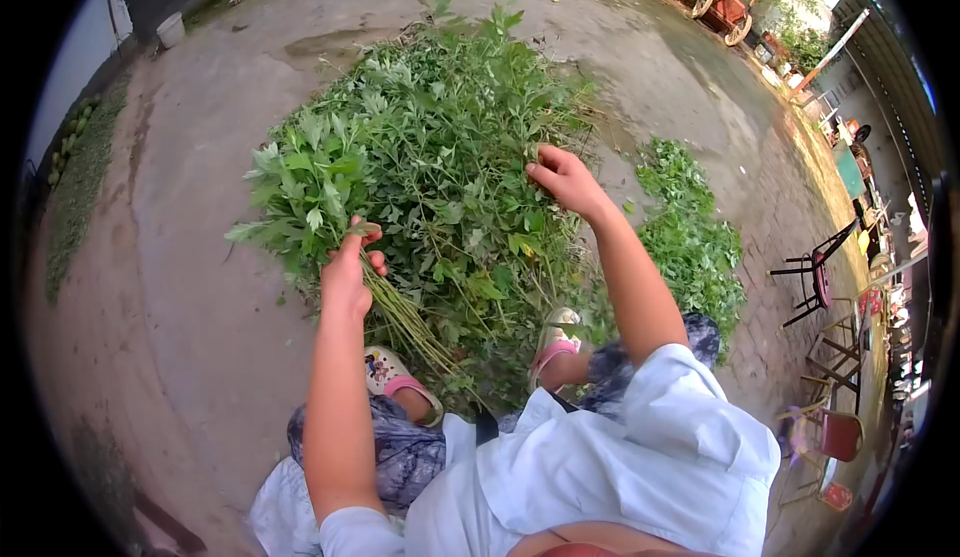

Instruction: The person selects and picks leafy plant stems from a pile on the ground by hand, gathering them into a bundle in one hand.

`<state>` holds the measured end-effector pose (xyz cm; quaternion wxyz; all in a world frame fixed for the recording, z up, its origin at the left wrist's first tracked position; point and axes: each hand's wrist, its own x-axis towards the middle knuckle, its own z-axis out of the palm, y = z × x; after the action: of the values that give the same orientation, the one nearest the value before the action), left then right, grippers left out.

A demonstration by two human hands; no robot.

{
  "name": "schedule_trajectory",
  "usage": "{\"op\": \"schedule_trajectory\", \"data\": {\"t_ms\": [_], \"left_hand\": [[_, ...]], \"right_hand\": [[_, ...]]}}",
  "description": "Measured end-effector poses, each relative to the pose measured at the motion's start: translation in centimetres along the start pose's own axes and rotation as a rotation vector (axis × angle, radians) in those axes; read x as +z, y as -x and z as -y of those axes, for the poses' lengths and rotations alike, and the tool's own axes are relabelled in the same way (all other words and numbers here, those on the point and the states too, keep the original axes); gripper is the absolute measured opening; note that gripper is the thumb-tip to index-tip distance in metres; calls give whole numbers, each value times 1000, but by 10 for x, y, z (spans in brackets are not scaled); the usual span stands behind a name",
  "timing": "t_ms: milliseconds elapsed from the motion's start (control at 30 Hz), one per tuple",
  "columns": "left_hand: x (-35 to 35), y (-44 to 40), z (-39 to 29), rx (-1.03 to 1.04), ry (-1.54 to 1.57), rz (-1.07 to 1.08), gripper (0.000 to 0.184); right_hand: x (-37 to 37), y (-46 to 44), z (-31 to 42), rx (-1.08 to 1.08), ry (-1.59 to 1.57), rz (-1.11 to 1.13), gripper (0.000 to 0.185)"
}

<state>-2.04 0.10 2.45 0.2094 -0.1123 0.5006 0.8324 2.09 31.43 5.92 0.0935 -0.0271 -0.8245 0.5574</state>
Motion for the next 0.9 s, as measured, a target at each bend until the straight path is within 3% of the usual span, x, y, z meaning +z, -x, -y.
{"op": "schedule_trajectory", "data": {"t_ms": [67,133,200,233,267,333,367,400,467,500,533,600,667,733,767,900], "left_hand": [[4,2,-5,5,-14,7,26],[5,4,-4,9,-29,-6,26],[2,2,0,-2,-25,3,26],[1,-1,2,-4,-29,14,23],[-1,-3,3,-4,-30,23,25],[-1,-5,5,-7,-24,16,23],[-1,-4,4,-1,-33,18,23],[-1,-4,3,6,-43,20,23],[-1,-4,2,5,-36,18,23],[-1,-5,1,14,-39,31,23],[-1,-5,1,22,-39,42,25],[-2,-5,1,8,-39,40,26],[-6,-6,2,19,-37,32,26],[-8,-8,2,7,-39,32,27],[-10,-9,2,3,-42,25,27],[-7,-8,3,-1,-56,11,27]], "right_hand": [[-11,6,28,173,-152,118,16],[-26,-12,2,216,-140,92,25],[-26,-21,-19,22,177,-167,29],[-34,-20,-15,101,121,5,30],[-34,-20,-13,106,120,0,30],[-24,-20,-7,240,-210,-48,32],[-26,-21,-14,337,-321,84,38],[-24,-24,-26,340,-324,78,38],[-20,-34,-62,215,436,-37,42],[-22,-35,-60,127,366,-119,45],[-29,-30,-58,134,364,-123,45],[-43,-18,-51,303,-128,-172,44],[-48,-3,-57,312,-138,-228,35],[-47,20,-57,430,205,-47,23],[-40,32,-57,370,270,5,16],[-8,52,-95,283,255,-8,17]]}}
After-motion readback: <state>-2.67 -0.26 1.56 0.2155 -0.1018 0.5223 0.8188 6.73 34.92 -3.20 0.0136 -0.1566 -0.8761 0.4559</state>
